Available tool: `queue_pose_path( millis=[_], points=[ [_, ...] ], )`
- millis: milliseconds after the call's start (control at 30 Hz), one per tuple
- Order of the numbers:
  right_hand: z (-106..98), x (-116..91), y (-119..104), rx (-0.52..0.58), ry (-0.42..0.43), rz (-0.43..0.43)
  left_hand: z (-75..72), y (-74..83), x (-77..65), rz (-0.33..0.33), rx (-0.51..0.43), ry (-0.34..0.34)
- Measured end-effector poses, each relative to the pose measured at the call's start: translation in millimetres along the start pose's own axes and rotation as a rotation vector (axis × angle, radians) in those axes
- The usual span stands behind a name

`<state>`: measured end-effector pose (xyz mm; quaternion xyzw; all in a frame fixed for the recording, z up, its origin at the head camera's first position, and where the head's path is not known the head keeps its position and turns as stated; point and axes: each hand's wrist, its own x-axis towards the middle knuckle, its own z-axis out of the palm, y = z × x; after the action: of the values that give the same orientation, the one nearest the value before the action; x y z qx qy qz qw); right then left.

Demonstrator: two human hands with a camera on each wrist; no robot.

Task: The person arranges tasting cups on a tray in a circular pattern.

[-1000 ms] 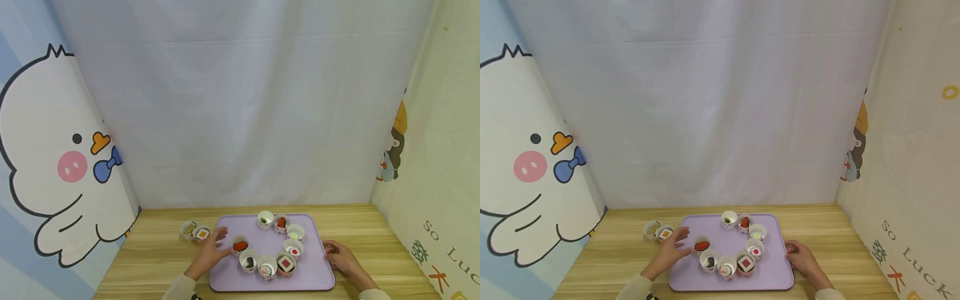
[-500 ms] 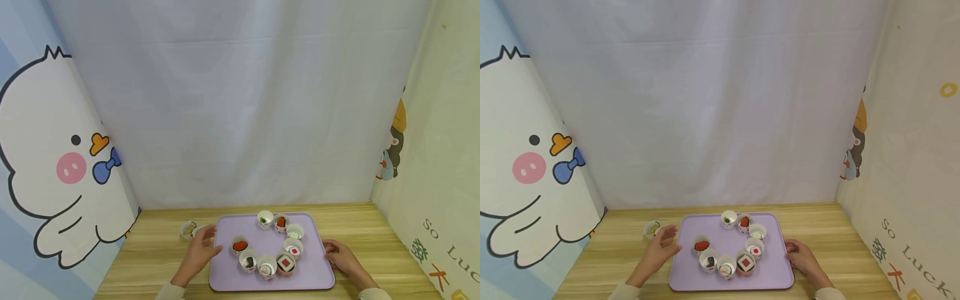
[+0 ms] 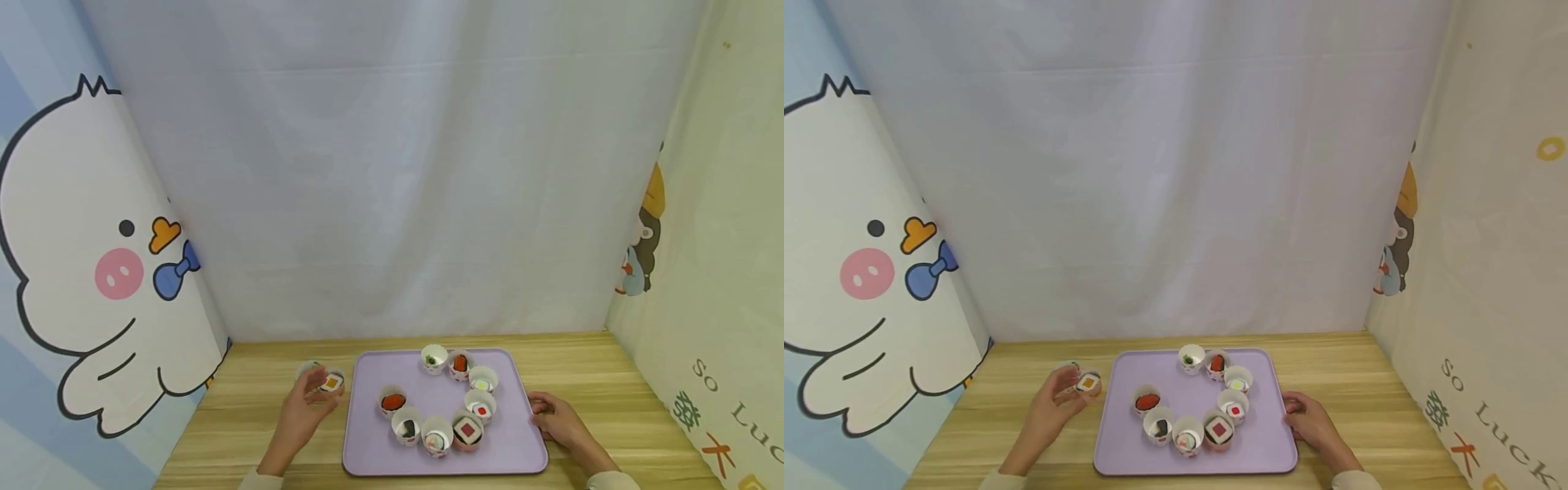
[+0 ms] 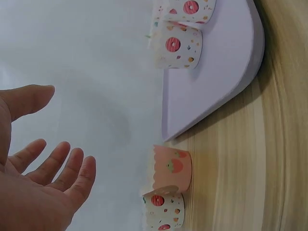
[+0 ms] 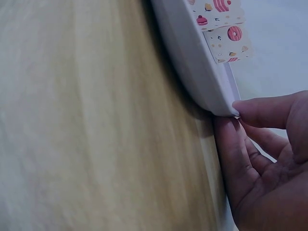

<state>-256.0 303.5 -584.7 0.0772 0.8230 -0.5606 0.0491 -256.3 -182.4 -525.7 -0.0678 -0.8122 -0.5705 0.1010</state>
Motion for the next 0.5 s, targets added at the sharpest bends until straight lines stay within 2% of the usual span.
queue_pose_path(
  millis=[500],
  points=[
    [0,2,4,-0.024,0.006,0.004,-21.1,-5.0,10.6,-0.063,0.041,0.088]
  ],
)
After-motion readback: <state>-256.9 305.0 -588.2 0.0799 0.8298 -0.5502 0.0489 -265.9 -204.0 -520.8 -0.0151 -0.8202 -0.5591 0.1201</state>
